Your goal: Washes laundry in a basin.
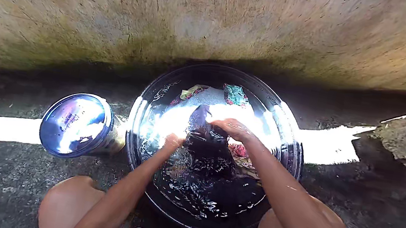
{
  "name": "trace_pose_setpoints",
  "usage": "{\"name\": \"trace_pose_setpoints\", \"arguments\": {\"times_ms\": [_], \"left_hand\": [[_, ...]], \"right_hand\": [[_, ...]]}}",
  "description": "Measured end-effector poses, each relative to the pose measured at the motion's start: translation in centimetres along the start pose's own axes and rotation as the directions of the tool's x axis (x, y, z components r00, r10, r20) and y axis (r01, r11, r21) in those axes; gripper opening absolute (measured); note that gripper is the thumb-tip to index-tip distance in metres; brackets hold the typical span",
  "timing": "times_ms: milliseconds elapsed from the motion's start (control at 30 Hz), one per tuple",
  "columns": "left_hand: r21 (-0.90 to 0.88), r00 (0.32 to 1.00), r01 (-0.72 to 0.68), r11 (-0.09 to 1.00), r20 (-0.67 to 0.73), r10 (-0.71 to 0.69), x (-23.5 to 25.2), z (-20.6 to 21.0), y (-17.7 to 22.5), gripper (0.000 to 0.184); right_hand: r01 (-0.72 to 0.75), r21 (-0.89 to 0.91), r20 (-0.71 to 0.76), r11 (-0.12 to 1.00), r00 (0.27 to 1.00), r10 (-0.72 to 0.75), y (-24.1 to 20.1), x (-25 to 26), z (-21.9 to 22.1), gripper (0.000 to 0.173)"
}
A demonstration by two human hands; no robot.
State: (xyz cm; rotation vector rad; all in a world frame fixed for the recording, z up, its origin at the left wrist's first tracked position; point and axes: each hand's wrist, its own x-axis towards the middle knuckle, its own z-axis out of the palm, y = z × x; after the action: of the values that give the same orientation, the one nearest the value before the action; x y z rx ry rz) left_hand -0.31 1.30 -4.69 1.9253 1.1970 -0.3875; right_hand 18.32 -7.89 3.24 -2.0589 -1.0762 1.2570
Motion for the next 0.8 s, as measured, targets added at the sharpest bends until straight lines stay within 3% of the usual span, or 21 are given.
{"name": "trace_pose_setpoints", "arguments": {"times_ms": [100, 167, 233, 300, 333, 400, 467, 500, 567, 633, 667, 700, 733, 800], "left_hand": [[-0.257, 0.997, 0.002, 0.966, 0.073, 0.018, -1.5, -3.9, -0.7, 0.051], [-0.531, 0.993, -0.053, 0.846, 0.059, 0.099, -2.8, -5.3, -0.5, 0.036], [-0.874, 0.977, -0.053, 0.484, 0.055, 0.205, -4.0, -5.5, 0.3, 0.023], [-0.992, 0.967, 0.001, 0.124, 0.032, 0.252, -4.9, -5.3, 1.8, 0.021], [-1.0, 0.968, -0.005, -0.004, -0.006, 0.252, -5.1, -5.0, 2.5, 0.021], [-0.982, 0.969, -0.058, -0.182, -0.099, 0.227, -5.7, -4.3, 4.0, 0.023], [-0.948, 0.961, -0.173, -0.266, -0.222, 0.165, -6.1, -4.0, 5.4, 0.025], [-0.932, 0.943, -0.263, -0.248, -0.303, 0.138, -6.1, -4.2, 5.6, 0.025], [-0.869, 0.863, -0.492, -0.054, -0.495, 0.103, -4.7, -4.7, 4.8, 0.041], [-0.621, 0.712, -0.693, 0.367, -0.669, 0.212, -2.2, -4.6, 2.6, 0.055], [-0.38, 0.639, -0.715, 0.587, -0.695, 0.328, -1.2, -4.7, 1.6, 0.055], [-0.102, 0.604, -0.665, 0.74, -0.656, 0.452, -0.5, -4.9, 0.8, 0.052], [0.151, 0.616, -0.584, 0.798, -0.558, 0.556, -0.2, -5.2, 0.2, 0.051], [0.478, 0.655, -0.489, 0.73, -0.351, 0.669, 0.3, -6.0, -0.8, 0.054]], "right_hand": [[0.081, 0.018, -0.059, 0.997, 0.995, -0.08, 1.2, 1.3, -1.9, 0.03], [0.152, -0.084, -0.17, 0.985, 0.971, -0.165, 2.0, 1.9, -2.4, 0.026], [0.091, -0.33, -0.167, 0.939, 0.974, -0.153, 1.5, 2.1, -2.1, 0.034], [0.002, -0.506, 0.039, 0.862, 0.999, 0.02, -1.1, 0.3, -0.7, 0.048], [0.033, -0.529, 0.145, 0.848, 0.988, 0.052, -2.2, -0.5, 0.2, 0.055], [0.04, -0.507, 0.175, 0.861, 0.983, 0.058, -3.5, -2.1, 2.8, 0.063], [-0.014, -0.397, 0.007, 0.918, 1.0, 0.019, -4.0, -2.8, 4.3, 0.047], [-0.003, -0.307, -0.073, 0.952, 0.997, -0.02, -3.6, -2.3, 4.3, 0.038], [0.055, -0.038, -0.13, 0.998, 0.99, -0.059, -2.4, -1.6, 2.8, 0.028], [0.153, 0.292, -0.164, 0.944, 0.98, -0.108, -1.6, -1.7, 1.2, 0.02], [0.204, 0.402, -0.207, 0.893, 0.97, -0.129, -1.5, -1.9, 0.4, 0.016], [0.247, 0.453, -0.266, 0.857, 0.955, -0.134, -1.5, -2.3, -0.5, 0.015], [0.282, 0.448, -0.322, 0.848, 0.936, -0.141, -1.5, -2.7, -1.5, 0.022], [0.351, 0.382, -0.357, 0.855, 0.909, -0.214, -1.2, -4.0, -3.9, 0.041]]}}
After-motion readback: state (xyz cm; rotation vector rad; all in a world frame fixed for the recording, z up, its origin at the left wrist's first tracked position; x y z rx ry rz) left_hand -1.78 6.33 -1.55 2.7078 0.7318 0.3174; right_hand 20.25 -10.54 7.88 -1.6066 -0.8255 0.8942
